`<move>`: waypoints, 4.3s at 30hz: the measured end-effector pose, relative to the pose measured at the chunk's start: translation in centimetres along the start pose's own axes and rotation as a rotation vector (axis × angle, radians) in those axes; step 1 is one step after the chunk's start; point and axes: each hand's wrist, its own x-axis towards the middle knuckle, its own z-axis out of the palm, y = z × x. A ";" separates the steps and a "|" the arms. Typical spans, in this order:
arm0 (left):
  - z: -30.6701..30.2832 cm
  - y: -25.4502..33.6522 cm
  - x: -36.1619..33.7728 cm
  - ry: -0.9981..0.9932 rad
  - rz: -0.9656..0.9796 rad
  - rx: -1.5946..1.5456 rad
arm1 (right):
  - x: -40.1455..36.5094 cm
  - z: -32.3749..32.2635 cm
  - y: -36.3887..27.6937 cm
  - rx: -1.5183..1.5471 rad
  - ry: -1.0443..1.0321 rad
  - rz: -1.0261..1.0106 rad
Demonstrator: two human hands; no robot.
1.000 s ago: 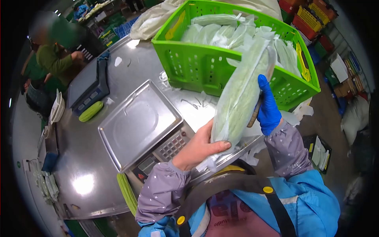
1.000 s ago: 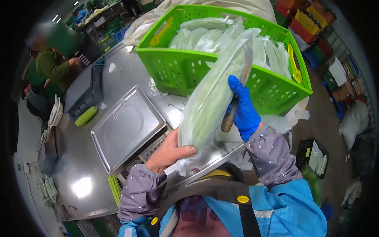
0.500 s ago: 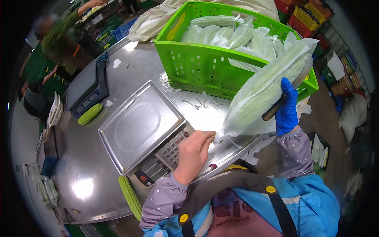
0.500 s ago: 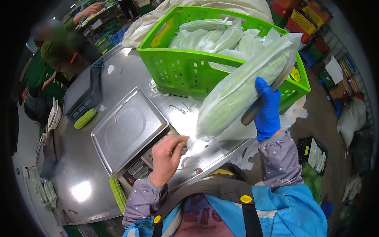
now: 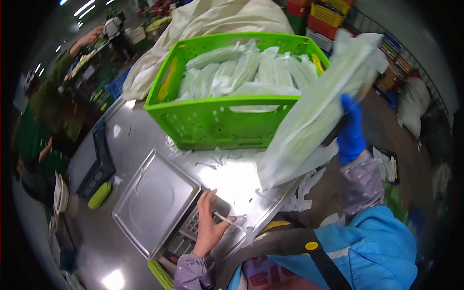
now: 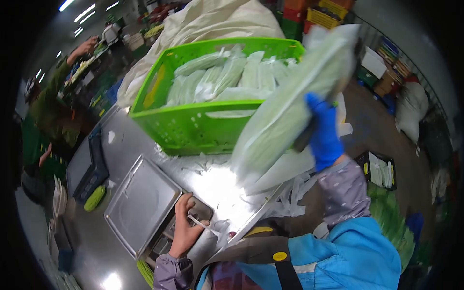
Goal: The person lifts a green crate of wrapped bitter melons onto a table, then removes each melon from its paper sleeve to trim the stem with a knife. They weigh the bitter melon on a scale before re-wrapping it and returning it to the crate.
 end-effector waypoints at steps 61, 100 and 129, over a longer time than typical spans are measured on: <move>2.5 -1.5 -0.6 -0.283 -0.334 -1.560 | -1.9 -1.3 -0.7 -0.671 -0.481 0.077; 0.0 3.1 0.8 0.388 0.285 0.255 | -6.2 2.8 3.6 -0.034 -0.516 0.465; 0.4 1.8 1.3 0.203 -0.286 -1.328 | -7.7 1.5 6.5 -0.590 -0.969 0.407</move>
